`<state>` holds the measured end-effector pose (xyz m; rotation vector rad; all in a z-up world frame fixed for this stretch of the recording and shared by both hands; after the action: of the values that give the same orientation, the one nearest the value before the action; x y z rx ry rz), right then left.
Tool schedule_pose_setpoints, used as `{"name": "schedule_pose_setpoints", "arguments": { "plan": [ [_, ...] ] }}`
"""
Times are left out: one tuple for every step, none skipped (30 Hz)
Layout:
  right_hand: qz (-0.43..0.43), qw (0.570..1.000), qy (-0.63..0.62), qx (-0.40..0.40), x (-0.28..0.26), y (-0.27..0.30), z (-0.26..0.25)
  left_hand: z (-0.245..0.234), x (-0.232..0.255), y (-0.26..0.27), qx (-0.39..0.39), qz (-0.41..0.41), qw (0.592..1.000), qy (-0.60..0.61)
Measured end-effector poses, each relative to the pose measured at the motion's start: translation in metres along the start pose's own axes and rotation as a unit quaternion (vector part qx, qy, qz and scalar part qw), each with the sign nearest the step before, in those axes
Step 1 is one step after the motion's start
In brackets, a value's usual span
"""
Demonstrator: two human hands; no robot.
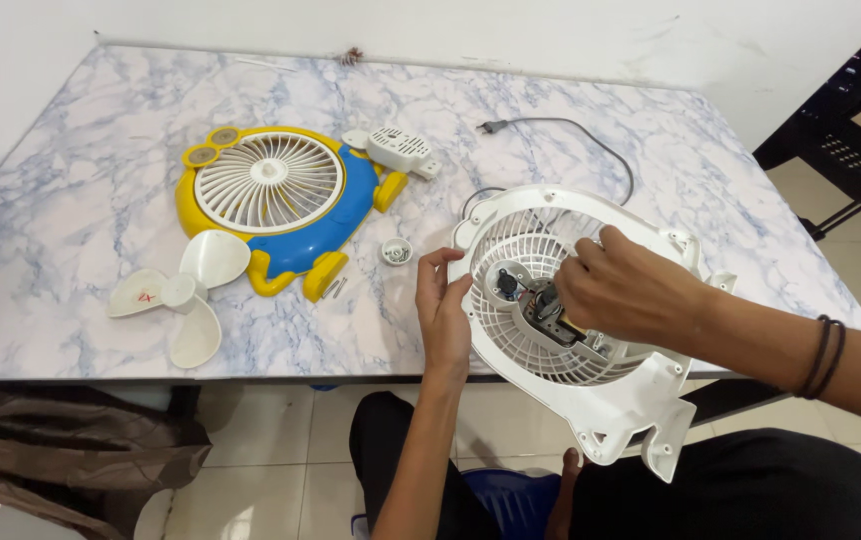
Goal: The person assembles the internal components of a white electric fan, using a screwdriver to secure the motor and then attaching the rear grille cover with screws.
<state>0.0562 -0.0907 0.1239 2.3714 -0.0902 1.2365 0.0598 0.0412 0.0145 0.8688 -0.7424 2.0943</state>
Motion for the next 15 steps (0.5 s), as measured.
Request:
{"name": "schedule_pose_setpoints", "arguments": {
  "plan": [
    [0.001,0.999,-0.023,-0.036,-0.002,-0.004,0.006,-0.001,0.0,0.001,0.008,-0.002,1.0,0.001],
    [0.006,0.996,-0.043,-0.073,-0.002,-0.005,0.013,0.0,0.0,0.0,0.013,-0.001,1.0,0.004],
    [0.023,0.993,-0.077,-0.084,0.001,-0.005,0.014,0.001,0.0,0.0,0.019,-0.001,1.0,0.008],
    [0.038,0.988,-0.113,-0.094,0.004,-0.008,0.014,0.001,-0.001,0.0,0.023,-0.008,1.0,0.011],
    [0.054,0.982,-0.148,-0.102,0.007,-0.01,0.014,0.001,-0.002,0.0,0.027,-0.015,0.999,0.015],
    [0.066,0.976,-0.172,-0.116,0.009,-0.012,0.014,0.0,-0.004,0.001,0.031,-0.023,0.999,0.017],
    [0.078,0.969,-0.195,-0.13,0.012,-0.013,0.015,0.001,-0.004,0.002,0.03,-0.025,0.999,0.025],
    [0.09,0.961,-0.218,-0.142,0.017,-0.015,0.015,0.001,-0.004,0.002,0.03,-0.025,0.999,0.031],
    [0.102,0.948,-0.25,-0.169,0.022,-0.016,0.018,0.001,-0.003,0.002,0.03,-0.026,0.999,0.037],
    [0.114,0.933,-0.281,-0.196,0.028,-0.018,0.021,0.001,-0.001,0.002,0.028,-0.02,0.999,0.035],
    [0.126,0.915,-0.312,-0.221,0.032,-0.018,0.023,0.002,0.0,0.002,0.027,-0.015,0.999,0.033],
    [0.144,0.895,-0.34,-0.252,0.034,-0.016,0.026,0.002,0.002,0.002,0.026,-0.01,0.999,0.032],
    [0.163,0.872,-0.366,-0.281,0.036,-0.013,0.029,0.002,0.0,0.001,0.03,-0.02,0.999,0.035],
    [0.181,0.847,-0.393,-0.311,0.036,-0.008,0.033,0.002,-0.003,0.001,0.034,-0.031,0.998,0.037],
    [0.181,0.842,-0.399,-0.316,0.037,-0.008,0.034,0.002,-0.006,0.001,0.039,-0.042,0.998,0.04]
  ]
}}
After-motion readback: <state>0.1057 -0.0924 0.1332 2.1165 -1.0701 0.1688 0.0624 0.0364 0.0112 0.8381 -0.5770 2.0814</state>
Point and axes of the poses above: each hand's wrist, its own y-axis away from the middle knuckle, its own z-axis out of the palm, x = y × z, the point moved 9 cm from there along -y, towards the middle knuckle, and after that the axes turned 2 degrees about y, right-handed, at the moved point
